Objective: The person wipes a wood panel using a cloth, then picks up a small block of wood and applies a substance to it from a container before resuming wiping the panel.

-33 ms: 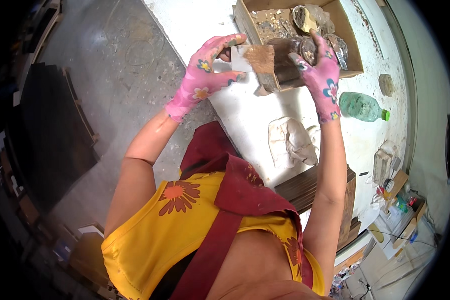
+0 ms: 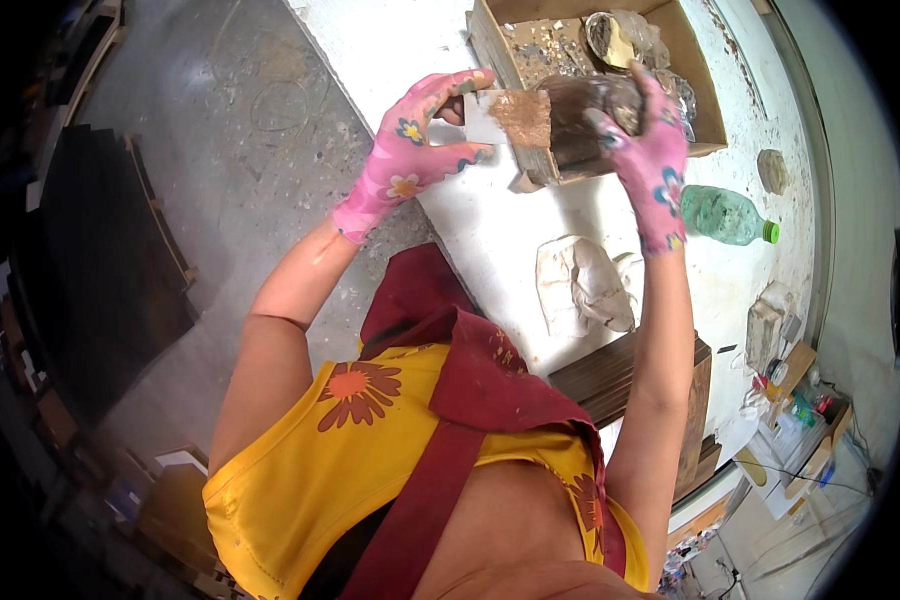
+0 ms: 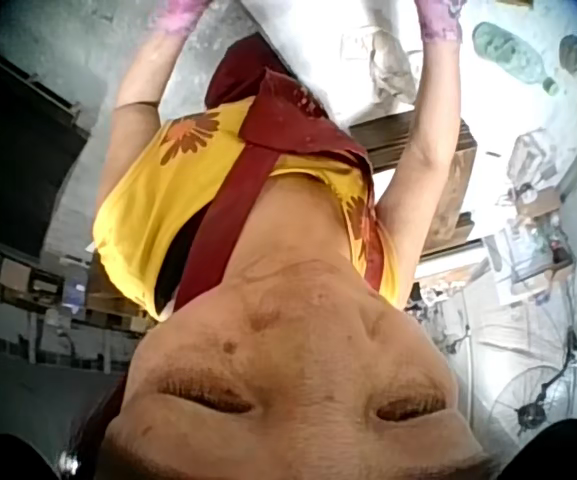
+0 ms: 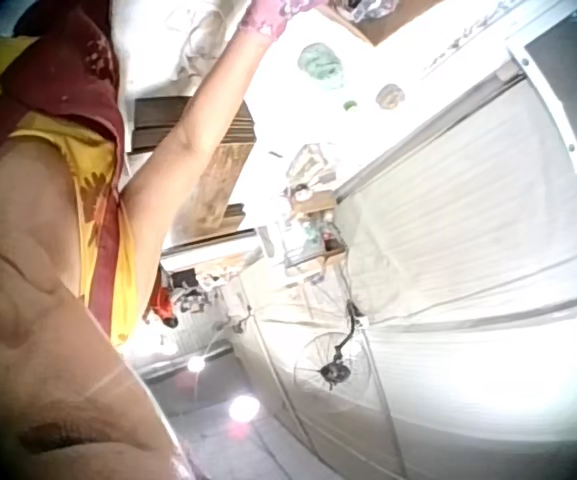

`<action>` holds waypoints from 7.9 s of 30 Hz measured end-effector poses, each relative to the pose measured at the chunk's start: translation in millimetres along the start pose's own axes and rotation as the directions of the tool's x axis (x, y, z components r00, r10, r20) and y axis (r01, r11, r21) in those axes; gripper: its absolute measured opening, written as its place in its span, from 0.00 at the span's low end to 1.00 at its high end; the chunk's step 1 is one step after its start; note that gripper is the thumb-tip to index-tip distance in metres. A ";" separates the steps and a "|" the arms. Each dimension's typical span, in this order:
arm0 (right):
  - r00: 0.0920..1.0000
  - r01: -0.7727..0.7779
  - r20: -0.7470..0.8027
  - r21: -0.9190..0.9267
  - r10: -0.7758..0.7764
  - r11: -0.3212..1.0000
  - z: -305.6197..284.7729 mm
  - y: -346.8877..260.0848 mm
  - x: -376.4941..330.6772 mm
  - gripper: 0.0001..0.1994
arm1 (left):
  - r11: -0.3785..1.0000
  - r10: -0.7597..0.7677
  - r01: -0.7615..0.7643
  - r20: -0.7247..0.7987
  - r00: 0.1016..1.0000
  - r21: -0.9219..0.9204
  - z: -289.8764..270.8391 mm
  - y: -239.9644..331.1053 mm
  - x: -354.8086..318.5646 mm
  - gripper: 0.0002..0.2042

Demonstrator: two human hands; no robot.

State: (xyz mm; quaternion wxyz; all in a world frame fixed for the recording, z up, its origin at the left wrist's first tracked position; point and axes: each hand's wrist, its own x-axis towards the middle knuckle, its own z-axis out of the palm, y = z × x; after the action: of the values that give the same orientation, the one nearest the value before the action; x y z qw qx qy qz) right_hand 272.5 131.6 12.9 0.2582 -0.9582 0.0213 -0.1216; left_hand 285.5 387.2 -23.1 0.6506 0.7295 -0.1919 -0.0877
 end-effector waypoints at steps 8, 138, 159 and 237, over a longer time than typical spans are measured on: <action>0.921 -0.134 -0.297 0.364 0.251 0.922 -152.8 -1.6 -72.9 0.33 | 0.995 0.098 -0.099 -0.113 0.989 -0.002 8.4 -23.5 2.9 0.29; 0.811 -0.443 0.113 0.760 0.575 0.476 15.9 14.9 -57.8 0.10 | 0.982 0.085 -0.103 -0.120 0.989 -0.156 60.3 -24.4 31.8 0.30; 0.849 -0.428 0.063 0.664 0.525 0.613 -6.4 22.2 -69.3 0.09 | 0.952 -0.122 0.117 0.000 0.992 -0.283 56.1 -14.4 35.0 0.29; 0.884 -0.407 0.276 0.062 0.376 0.911 -19.6 32.5 -1.4 0.15 | 0.942 -0.224 0.194 -0.083 0.971 -0.275 49.3 -18.2 30.4 0.29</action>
State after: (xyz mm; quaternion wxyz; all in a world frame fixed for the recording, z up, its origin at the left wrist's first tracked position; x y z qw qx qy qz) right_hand 267.1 94.1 12.8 0.3342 -0.9246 0.1736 0.0578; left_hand 297.7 331.6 -44.1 0.7390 0.6561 -0.0626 -0.1397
